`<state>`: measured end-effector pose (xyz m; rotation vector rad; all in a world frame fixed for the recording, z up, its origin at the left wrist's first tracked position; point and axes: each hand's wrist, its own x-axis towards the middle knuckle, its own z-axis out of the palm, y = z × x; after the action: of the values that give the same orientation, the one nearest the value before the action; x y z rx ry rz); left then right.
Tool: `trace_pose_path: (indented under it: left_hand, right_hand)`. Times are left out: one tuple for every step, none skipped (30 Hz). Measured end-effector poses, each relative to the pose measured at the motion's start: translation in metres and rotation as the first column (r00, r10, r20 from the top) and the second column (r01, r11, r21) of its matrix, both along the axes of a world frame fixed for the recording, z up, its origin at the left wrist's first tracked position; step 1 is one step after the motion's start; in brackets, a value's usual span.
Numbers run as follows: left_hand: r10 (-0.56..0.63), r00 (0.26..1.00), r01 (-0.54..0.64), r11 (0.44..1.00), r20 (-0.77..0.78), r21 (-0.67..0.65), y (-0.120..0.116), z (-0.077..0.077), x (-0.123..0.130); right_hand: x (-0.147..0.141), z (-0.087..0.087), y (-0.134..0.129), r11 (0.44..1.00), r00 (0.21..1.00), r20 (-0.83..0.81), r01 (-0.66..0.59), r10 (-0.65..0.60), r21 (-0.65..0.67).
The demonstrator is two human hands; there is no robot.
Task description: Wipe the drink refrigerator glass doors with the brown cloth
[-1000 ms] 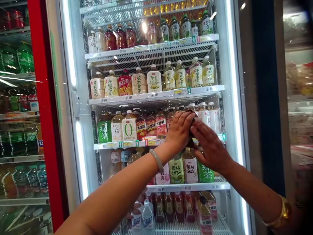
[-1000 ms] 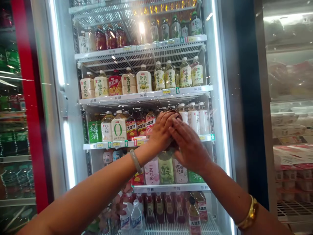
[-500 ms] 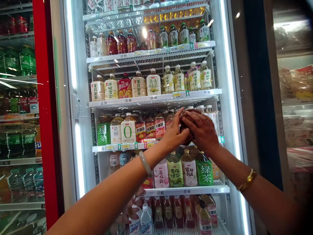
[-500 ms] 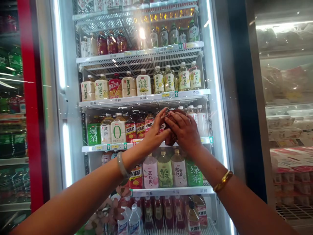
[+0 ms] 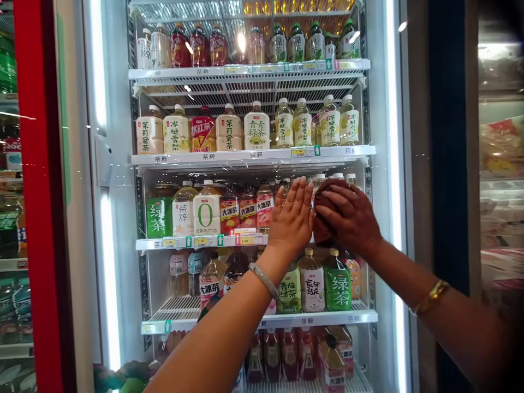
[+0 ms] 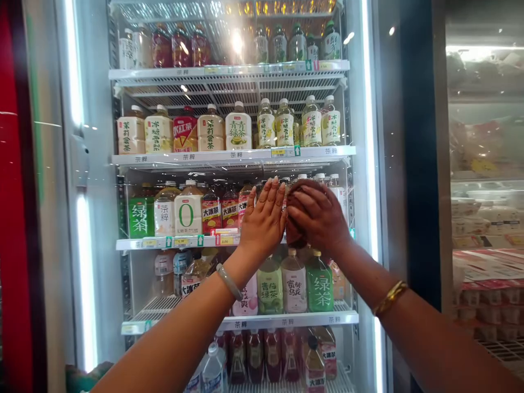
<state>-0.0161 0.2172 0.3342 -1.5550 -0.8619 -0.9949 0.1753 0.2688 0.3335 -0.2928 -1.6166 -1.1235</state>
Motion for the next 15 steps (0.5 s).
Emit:
trace_pose_path:
  left_hand:
    - [0.003, 1.0, -0.003, 1.0, 0.005, 0.001, 0.0, 0.0, 0.0]
    - [0.004, 1.0, -0.004, 1.0, 0.011, -0.002, 0.0, -0.001, 0.001]
    - [0.002, 1.0, -0.002, 1.0, 0.019, -0.01, 0.0, -0.001, 0.002]
    - [-0.002, 1.0, 0.003, 1.0, 0.031, -0.022, 0.0, -0.002, 0.002]
    - [-0.008, 0.999, 0.009, 0.999, 0.043, -0.032, 0.0, -0.003, 0.003]
    - [-0.012, 0.998, 0.014, 0.999, 0.059, -0.038, 0.001, -0.005, 0.004]
    - [-0.011, 0.997, 0.013, 0.999, 0.076, -0.036, 0.001, -0.006, 0.005]
    - [-0.006, 0.996, 0.008, 1.0, 0.09, -0.027, 0.002, -0.007, 0.006]
    - [0.004, 0.995, -0.003, 1.0, 0.102, -0.011, 0.002, -0.009, 0.007]
    - [0.017, 0.994, -0.018, 1.0, 0.111, 0.006, 0.003, -0.01, 0.008]
    - [0.031, 0.993, -0.034, 0.999, 0.117, 0.022, 0.003, -0.011, 0.009]
    - [0.048, 0.992, -0.052, 0.998, 0.12, 0.031, 0.003, -0.012, 0.01]
    - [0.066, 0.99, -0.071, 0.997, 0.126, 0.036, 0.003, -0.013, 0.01]
    - [0.085, 0.987, -0.091, 0.995, 0.138, 0.036, 0.003, -0.013, 0.011]
    - [0.105, 0.982, -0.112, 0.993, 0.155, 0.035, 0.002, -0.014, 0.011]
  right_hand:
    - [0.005, 0.009, 0.004, 1.0, 1.0, -0.006, 0.013, -0.013, -0.019]
    - [0.009, 0.014, 0.008, 0.999, 0.999, -0.036, 0.013, -0.014, -0.037]
    - [0.011, 0.016, 0.011, 0.999, 0.996, -0.089, 0.0, -0.004, -0.049]
    - [0.012, 0.013, 0.012, 0.999, 0.989, -0.149, -0.018, 0.011, -0.049]
    - [0.01, 0.007, 0.012, 0.999, 0.978, -0.205, -0.035, 0.026, -0.04]
    - [0.006, -0.001, 0.01, 0.999, 0.967, -0.251, -0.046, 0.038, -0.028]
    - [0.001, -0.009, 0.007, 0.999, 0.96, -0.277, -0.048, 0.041, -0.017]
    - [-0.004, -0.016, 0.004, 0.999, 0.962, -0.271, -0.043, 0.04, -0.005]
    - [-0.008, -0.02, 0.001, 0.999, 0.972, -0.232, -0.036, 0.038, 0.014]
    - [-0.011, -0.018, -0.001, 0.999, 0.985, -0.166, -0.03, 0.036, 0.041]
    - [-0.011, -0.013, -0.001, 0.997, 0.996, -0.085, -0.026, 0.032, 0.073]
    - [-0.009, -0.003, 0.0, 0.994, 1.0, -0.009, -0.026, 0.027, 0.103]
    - [-0.005, 0.009, 0.003, 0.991, 0.999, 0.045, -0.029, 0.023, 0.131]
    - [0.001, 0.021, 0.008, 0.989, 0.998, 0.065, -0.033, 0.024, 0.146]
    - [0.008, 0.032, 0.014, 0.988, 0.998, 0.052, -0.039, 0.032, 0.147]
